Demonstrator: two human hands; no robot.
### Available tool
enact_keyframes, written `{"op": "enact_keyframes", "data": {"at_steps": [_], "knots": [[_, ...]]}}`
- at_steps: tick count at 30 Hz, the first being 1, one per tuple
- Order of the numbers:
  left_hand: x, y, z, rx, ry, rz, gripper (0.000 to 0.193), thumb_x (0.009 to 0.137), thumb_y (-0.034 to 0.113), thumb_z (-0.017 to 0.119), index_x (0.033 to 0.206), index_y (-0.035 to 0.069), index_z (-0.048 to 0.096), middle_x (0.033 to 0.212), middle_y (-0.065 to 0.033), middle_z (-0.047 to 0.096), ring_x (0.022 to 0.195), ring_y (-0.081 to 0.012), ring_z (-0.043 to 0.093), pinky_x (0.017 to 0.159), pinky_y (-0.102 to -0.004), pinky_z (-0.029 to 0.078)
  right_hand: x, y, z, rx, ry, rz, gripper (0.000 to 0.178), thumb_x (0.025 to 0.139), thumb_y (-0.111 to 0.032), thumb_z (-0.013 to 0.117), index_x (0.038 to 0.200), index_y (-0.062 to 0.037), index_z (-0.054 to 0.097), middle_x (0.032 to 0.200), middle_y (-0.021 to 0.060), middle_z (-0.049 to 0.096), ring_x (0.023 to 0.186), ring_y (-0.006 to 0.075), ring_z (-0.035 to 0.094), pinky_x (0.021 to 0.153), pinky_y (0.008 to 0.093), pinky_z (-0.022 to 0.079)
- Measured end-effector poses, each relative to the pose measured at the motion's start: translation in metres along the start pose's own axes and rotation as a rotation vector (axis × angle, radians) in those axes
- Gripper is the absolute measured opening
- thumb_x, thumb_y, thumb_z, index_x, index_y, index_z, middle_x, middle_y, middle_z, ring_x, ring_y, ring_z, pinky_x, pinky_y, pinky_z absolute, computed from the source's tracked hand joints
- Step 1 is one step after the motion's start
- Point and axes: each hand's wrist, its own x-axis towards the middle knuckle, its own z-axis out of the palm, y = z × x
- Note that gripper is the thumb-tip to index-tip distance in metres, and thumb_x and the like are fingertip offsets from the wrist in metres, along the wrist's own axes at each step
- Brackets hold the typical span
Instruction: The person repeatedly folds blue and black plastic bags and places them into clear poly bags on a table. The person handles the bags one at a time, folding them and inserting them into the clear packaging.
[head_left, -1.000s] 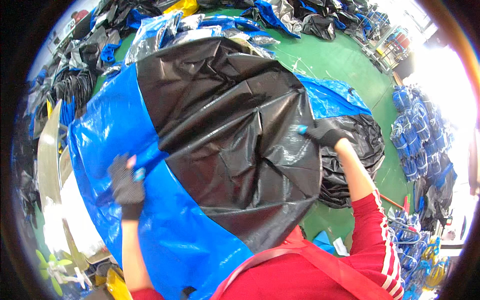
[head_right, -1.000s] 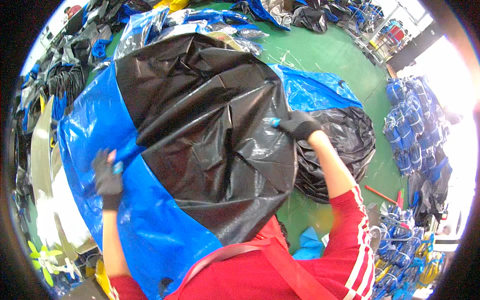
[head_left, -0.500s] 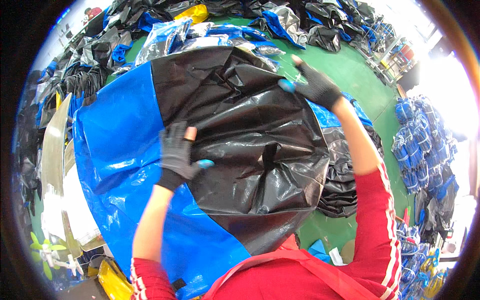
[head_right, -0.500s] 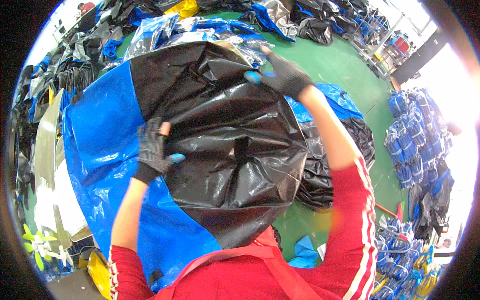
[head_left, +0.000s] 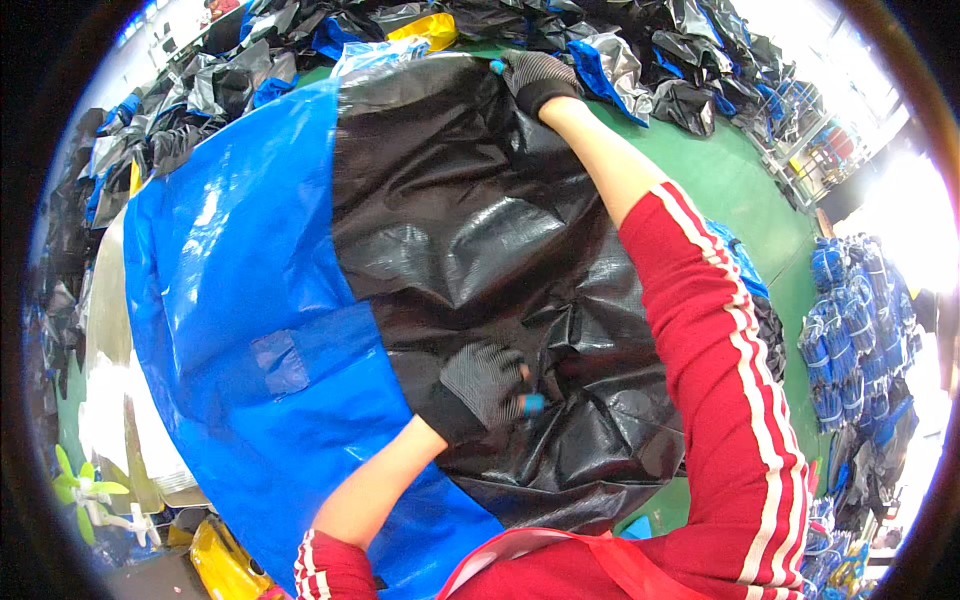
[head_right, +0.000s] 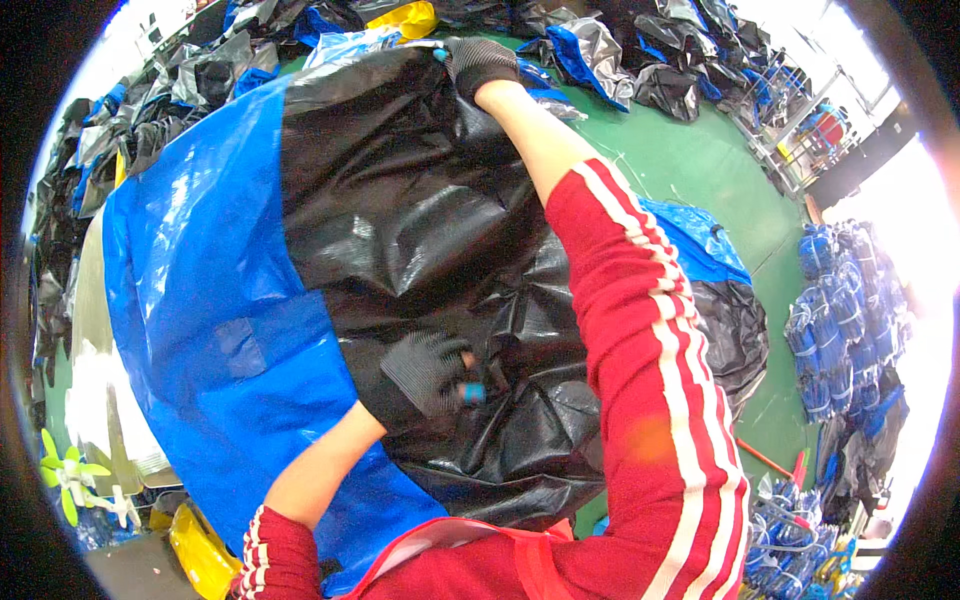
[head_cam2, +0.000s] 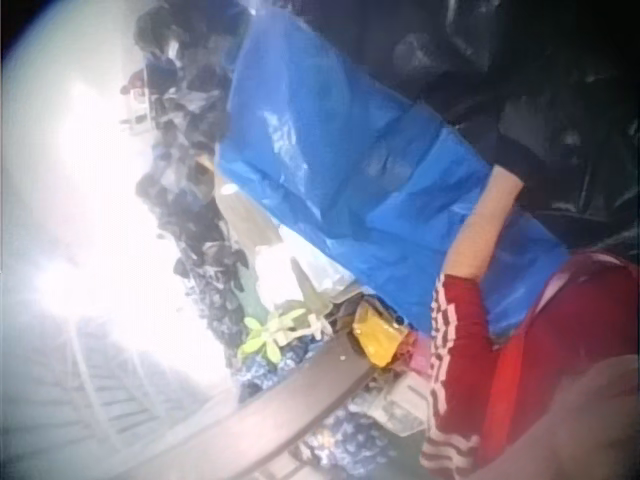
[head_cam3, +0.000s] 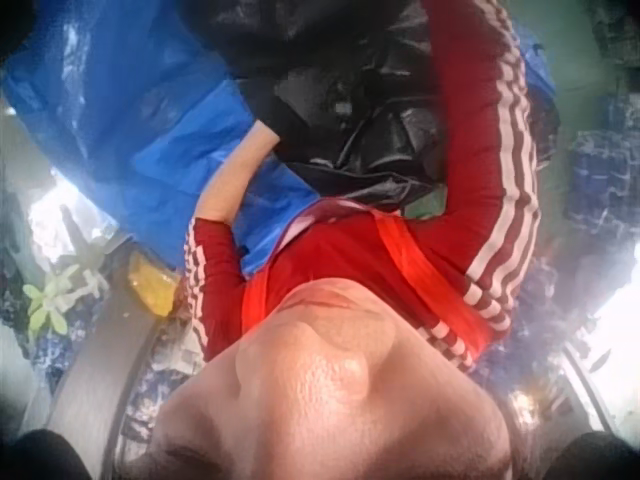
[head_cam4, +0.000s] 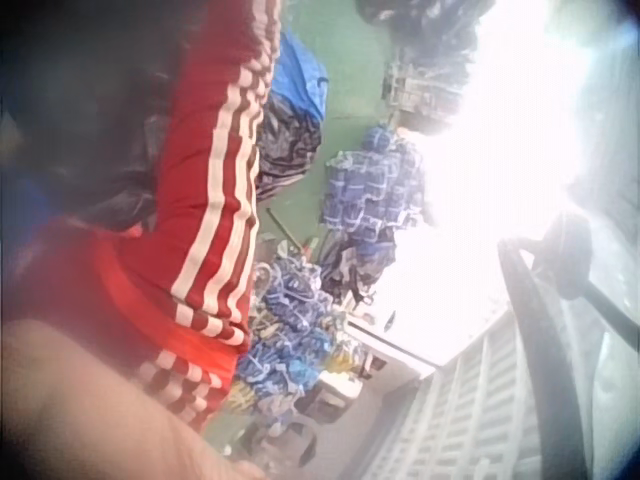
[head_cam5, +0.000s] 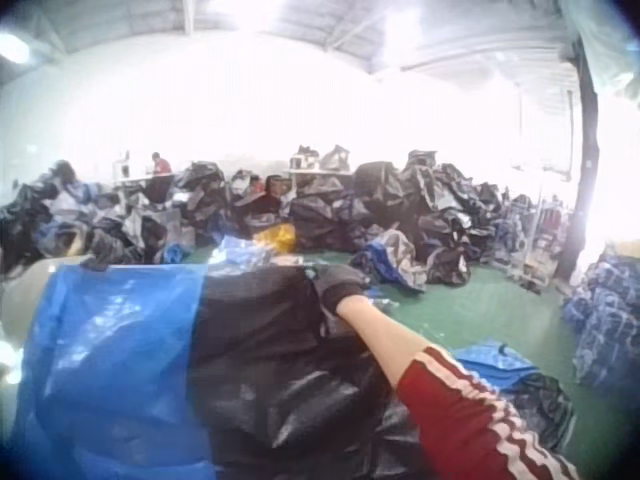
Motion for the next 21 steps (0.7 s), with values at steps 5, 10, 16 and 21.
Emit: {"op": "enact_keyframes", "data": {"at_steps": [5, 10, 16, 21], "knots": [[0.05, -0.024, 0.007, 0.182, 0.333, -0.055, 0.061, 0.085, 0.054, 0.055, 0.137, 0.023, 0.048, 0.147, -0.0182, 0.037, 0.131, -0.0452, 0.034, 0.108, -0.0595, 0.026, -0.048, 0.029, -0.028, -0.092, -0.226, -0.079, 0.057, 0.09, -0.057, 0.05, 0.129, -0.0147, 0.055, 0.108, 0.029, 0.063, 0.097, 0.0402, 0.064, 0.081, 0.045, 0.051], [0.055, -0.03, 0.035, 0.24, 0.211, 0.034, 0.059, 0.078, 0.046, 0.064, 0.132, 0.025, 0.055, 0.145, -0.0168, 0.039, 0.136, -0.043, 0.029, 0.11, -0.0636, 0.018, -0.119, 0.075, -0.047, -0.024, -0.291, 0.011, 0.048, 0.089, -0.051, 0.051, 0.111, -0.0116, 0.067, 0.101, 0.021, 0.067, 0.093, 0.0378, 0.066, 0.079, 0.0454, 0.051], [0.045, -0.032, 0.031, 0.174, 0.316, 0.075, 0.045, 0.083, 0.039, 0.061, 0.124, 0.022, 0.061, 0.142, -0.019, 0.044, 0.134, -0.0431, 0.034, 0.113, -0.0558, 0.021, -0.107, 0.112, -0.058, 0.137, -0.529, 0.142, 0.042, 0.087, -0.041, 0.061, 0.113, -0.0079, 0.066, 0.079, 0.0181, 0.067, 0.077, 0.0273, 0.068, 0.076, 0.0409, 0.054], [0.067, -0.033, 0.007, -0.007, 0.343, -0.023, 0.034, 0.086, 0.032, 0.062, 0.114, 0.013, 0.065, 0.113, -0.0165, 0.065, 0.1, -0.0351, 0.063, 0.085, -0.0418, 0.052, -0.075, 0.116, -0.055, 0.219, -0.416, 0.267, 0.028, 0.083, -0.032, 0.062, 0.081, -0.0049, 0.064, 0.062, 0.0038, 0.057, 0.058, 0.0142, 0.055, 0.053, 0.0337, 0.047]]}}
